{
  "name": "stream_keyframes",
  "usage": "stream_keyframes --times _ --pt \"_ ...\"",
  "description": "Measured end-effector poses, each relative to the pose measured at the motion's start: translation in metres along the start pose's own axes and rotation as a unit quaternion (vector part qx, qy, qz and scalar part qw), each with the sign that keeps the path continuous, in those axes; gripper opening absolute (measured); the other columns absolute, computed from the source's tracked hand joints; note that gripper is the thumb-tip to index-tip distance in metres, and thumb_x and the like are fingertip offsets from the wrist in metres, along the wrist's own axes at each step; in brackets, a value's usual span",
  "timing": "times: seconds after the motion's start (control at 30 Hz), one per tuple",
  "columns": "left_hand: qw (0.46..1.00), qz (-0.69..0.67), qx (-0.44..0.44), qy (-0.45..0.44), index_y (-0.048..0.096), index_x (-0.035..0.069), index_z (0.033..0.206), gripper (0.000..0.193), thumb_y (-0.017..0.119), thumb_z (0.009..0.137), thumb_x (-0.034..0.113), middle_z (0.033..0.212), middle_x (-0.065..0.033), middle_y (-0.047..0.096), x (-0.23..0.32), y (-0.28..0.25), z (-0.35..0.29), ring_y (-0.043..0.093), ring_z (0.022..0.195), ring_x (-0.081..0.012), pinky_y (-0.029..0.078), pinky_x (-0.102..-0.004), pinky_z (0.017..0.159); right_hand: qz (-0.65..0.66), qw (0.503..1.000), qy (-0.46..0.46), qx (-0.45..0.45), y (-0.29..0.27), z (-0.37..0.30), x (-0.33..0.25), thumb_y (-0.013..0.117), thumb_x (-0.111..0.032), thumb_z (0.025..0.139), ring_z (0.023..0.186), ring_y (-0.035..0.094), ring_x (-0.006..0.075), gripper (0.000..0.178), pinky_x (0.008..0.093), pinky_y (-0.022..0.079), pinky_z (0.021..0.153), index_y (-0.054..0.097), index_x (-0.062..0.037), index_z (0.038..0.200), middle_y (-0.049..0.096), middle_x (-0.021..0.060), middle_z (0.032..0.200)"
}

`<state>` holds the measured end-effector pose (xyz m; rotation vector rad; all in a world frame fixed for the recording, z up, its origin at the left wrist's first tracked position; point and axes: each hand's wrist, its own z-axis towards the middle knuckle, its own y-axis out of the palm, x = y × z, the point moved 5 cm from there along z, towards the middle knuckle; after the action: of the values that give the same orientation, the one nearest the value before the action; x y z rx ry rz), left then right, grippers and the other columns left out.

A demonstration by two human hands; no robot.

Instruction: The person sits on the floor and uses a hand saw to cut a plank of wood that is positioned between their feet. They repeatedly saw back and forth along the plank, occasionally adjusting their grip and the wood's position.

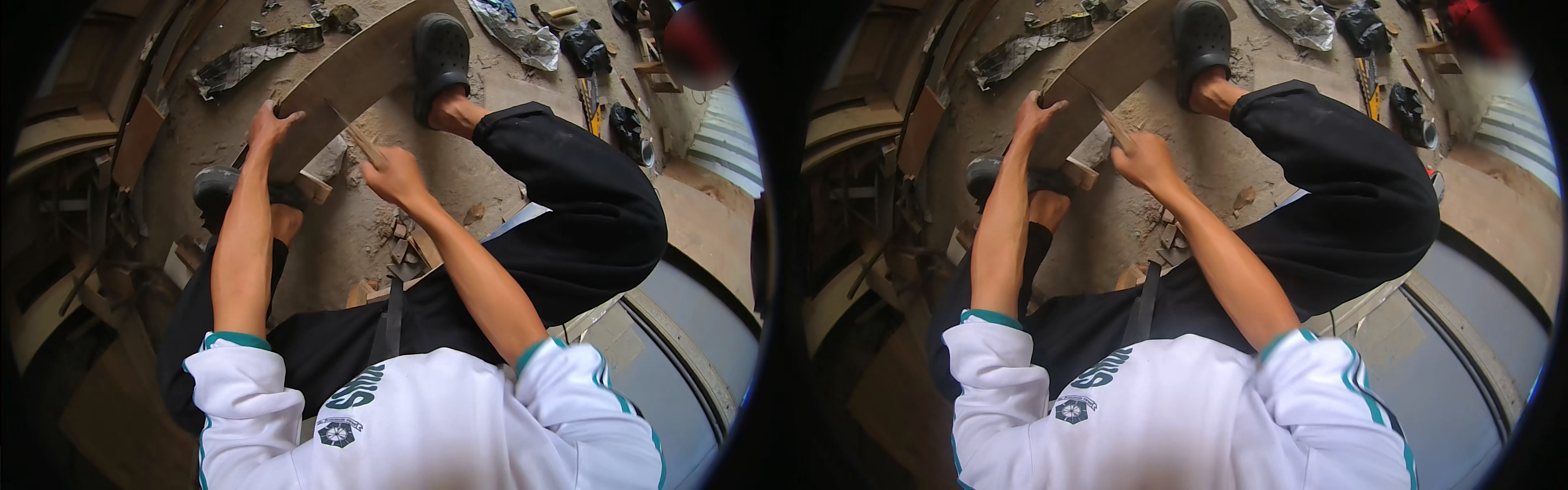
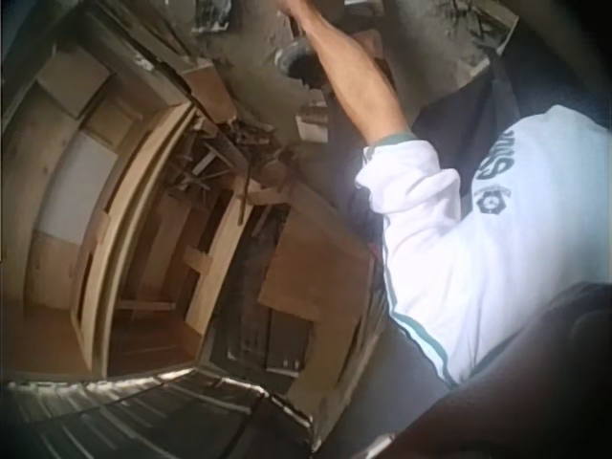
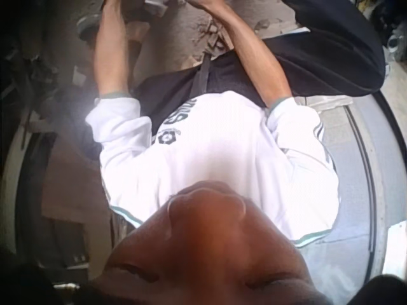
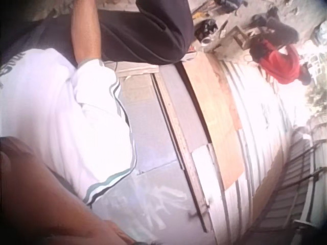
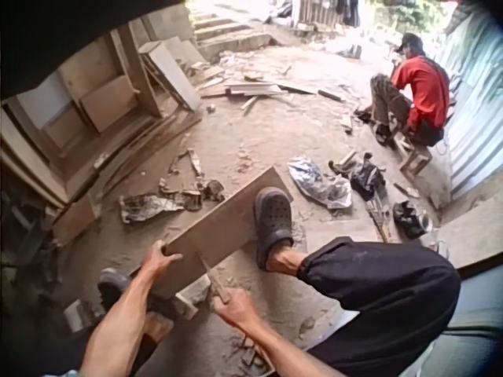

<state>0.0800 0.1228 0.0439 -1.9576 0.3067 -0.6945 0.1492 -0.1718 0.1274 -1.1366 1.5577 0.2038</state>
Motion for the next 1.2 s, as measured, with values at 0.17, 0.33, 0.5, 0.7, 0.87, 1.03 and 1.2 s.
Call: stream_keyframes --times 0.17,0.33,0.5,0.7,0.87,1.03,1.2 --pt "1.0 -0.009 0.004 -0.005 0.055 0.001 0.125 0.085 0.08 0.064 0.056 0.123 -0.0205 0.062 -0.005 -0.01 -0.007 0.059 0.115 -0.0351 0.046 -0.0432 0.096 0.003 1.0 -0.02 -0.009 -0.014 -0.062 -0.03 0.062 -0.02 0.077 0.066 0.064 0.0426 0.023 0.0475 0.052 0.066 0.064 0.0033 0.075 0.062 0.0259 0.068" --pt "1.0 0.015 0.011 0.016 0.057 0.001 0.123 0.083 0.08 0.065 0.056 0.118 -0.0208 0.064 -0.004 -0.006 -0.007 0.061 0.111 -0.0358 0.048 -0.0433 0.093 0.01 1.0 -0.016 -0.009 -0.024 -0.046 0.004 0.063 -0.022 0.077 0.067 0.064 0.0424 0.023 0.0472 0.052 0.067 0.065 0.0016 0.079 0.063 0.0249 0.069" --pt "0.999 -0.016 -0.033 -0.001 0.055 0.001 0.125 0.086 0.08 0.065 0.057 0.119 -0.0229 0.063 0.021 -0.012 -0.018 0.06 0.112 -0.0369 0.048 -0.0432 0.094 -0.011 1.0 0.0 0.022 0.0 -0.024 -0.008 0.063 -0.023 0.077 0.068 0.064 0.0425 0.024 0.0464 0.052 0.066 0.064 0.0009 0.079 0.063 0.0235 0.07" --pt "0.997 0.024 0.066 0.039 0.058 0.001 0.118 0.08 0.08 0.065 0.057 0.116 -0.0223 0.064 -0.015 0.0 -0.003 0.062 0.109 -0.0367 0.048 -0.0448 0.091 0.016 0.999 0.016 -0.029 -0.019 -0.031 0.007 0.063 -0.024 0.077 0.072 0.064 0.0435 0.024 0.0476 0.052 0.069 0.065 -0.0004 0.08 0.064 0.0251 0.073" --pt "1.0 0.009 -0.009 0.01 0.056 0.0 0.122 0.083 0.08 0.065 0.056 0.119 -0.0237 0.063 0.018 -0.01 -0.016 0.06 0.112 -0.0372 0.048 -0.0445 0.092 -0.002 0.999 -0.028 0.047 0.009 -0.016 0.002 0.063 -0.022 0.078 0.06 0.062 0.0385 0.026 0.0445 0.048 0.06 0.059 0.0021 0.071 0.058 0.0221 0.062" --pt "0.999 0.023 0.04 0.023 0.057 0.001 0.119 0.08 0.079 0.065 0.056 0.117 -0.0229 0.064 -0.018 -0.01 -0.004 0.061 0.109 -0.0373 0.048 -0.0449 0.09 0.04 0.998 -0.036 -0.016 -0.033 -0.092 -0.009 0.065 -0.027 0.078 0.075 0.065 0.0427 0.027 0.0486 0.052 0.071 0.065 -0.0003 0.078 0.065 0.0233 0.074" --pt "0.999 0.013 0.014 0.029 0.057 0.002 0.121 0.082 0.079 0.065 0.057 0.117 -0.0226 0.064 0.021 -0.009 -0.011 0.061 0.11 -0.0376 0.048 -0.0454 0.091 -0.009 0.999 0.041 -0.028 0.014 0.015 0.011 0.064 -0.022 0.076 0.081 0.066 0.0424 0.034 0.0469 0.053 0.079 0.069 -0.0049 0.105 0.066 0.0247 0.077"
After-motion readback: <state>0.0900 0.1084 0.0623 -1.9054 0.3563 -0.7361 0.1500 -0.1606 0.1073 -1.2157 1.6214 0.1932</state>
